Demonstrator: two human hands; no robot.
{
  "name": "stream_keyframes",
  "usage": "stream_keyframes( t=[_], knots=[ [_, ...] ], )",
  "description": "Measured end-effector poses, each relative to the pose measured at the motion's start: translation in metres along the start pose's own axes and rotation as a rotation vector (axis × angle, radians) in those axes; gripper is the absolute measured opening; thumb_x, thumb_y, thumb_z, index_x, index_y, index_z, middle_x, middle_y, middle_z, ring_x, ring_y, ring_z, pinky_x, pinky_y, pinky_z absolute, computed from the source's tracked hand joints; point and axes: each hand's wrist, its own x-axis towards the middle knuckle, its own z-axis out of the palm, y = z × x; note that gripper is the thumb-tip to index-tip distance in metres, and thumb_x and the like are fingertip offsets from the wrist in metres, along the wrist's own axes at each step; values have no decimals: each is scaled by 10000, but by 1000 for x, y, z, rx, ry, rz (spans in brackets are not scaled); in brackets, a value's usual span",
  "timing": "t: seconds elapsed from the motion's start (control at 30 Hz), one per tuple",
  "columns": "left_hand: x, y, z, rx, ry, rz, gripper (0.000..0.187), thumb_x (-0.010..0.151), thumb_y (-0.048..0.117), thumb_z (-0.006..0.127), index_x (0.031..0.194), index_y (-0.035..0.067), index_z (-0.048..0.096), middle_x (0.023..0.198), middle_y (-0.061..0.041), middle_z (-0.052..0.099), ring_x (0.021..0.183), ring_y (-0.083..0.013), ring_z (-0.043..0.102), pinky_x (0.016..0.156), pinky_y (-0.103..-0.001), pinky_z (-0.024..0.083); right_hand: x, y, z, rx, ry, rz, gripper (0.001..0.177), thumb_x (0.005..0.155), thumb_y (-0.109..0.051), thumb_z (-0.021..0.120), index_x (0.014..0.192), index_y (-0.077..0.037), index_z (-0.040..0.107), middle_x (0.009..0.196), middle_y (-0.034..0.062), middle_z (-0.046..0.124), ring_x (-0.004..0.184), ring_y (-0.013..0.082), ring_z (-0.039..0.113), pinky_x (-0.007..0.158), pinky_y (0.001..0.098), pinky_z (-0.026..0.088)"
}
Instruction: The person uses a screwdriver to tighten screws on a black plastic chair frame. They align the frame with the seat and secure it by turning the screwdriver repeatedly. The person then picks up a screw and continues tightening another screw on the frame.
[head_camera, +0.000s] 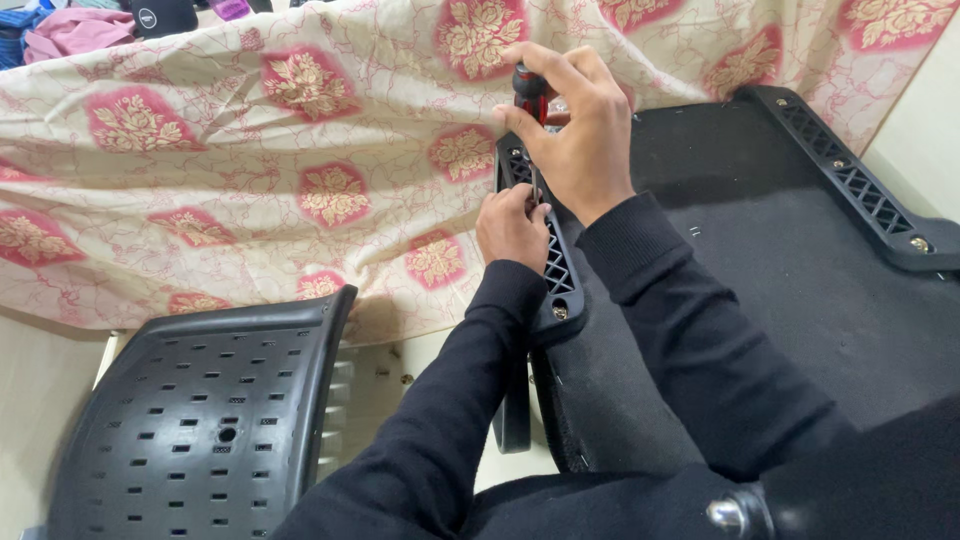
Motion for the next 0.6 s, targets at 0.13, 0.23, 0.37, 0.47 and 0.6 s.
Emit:
stream_keyframes(
  t=[0.13,0.23,0.37,0.47,0.6],
  knots=[
    [1,-1,3,5,-24,-27,160,776,124,808,803,72,659,759,-64,644,842,-294,619,768,-432,493,1,11,-5,354,-95,44,448,1034,46,645,1447,-125,610,1214,33,654,1073,97,670,854,233,634],
    [0,-1,4,6,-37,-29,154,790,116,799,817,66,656,782,-72,638,858,-300,617,773,-437,493,-2,16,-3,425,-104,107,439,1060,74,613,1445,-136,638,1198,8,648,1039,71,666,849,241,621],
    [0,0,1,-8,-45,-22,143,800,111,784,847,63,657,813,-77,640,882,-306,613,783,-441,494,3,18,2,381,-42,89,398,994,62,773,1341,-125,718,1108,2,551,957,75,655,818,251,658],
    [1,1,0,-8,-38,-8,139,800,115,779,858,66,662,825,-79,644,894,-310,612,784,-443,493,4,13,5,273,-20,95,401,904,28,859,1263,-124,763,1019,3,488,922,77,650,834,252,629],
    [0,1,-1,-26,-48,-25,120,814,115,772,857,73,668,812,-74,646,889,-303,615,793,-437,497,4,8,3,239,-52,77,417,925,23,818,1307,-121,733,1087,36,533,987,109,630,800,244,642]
  ],
)
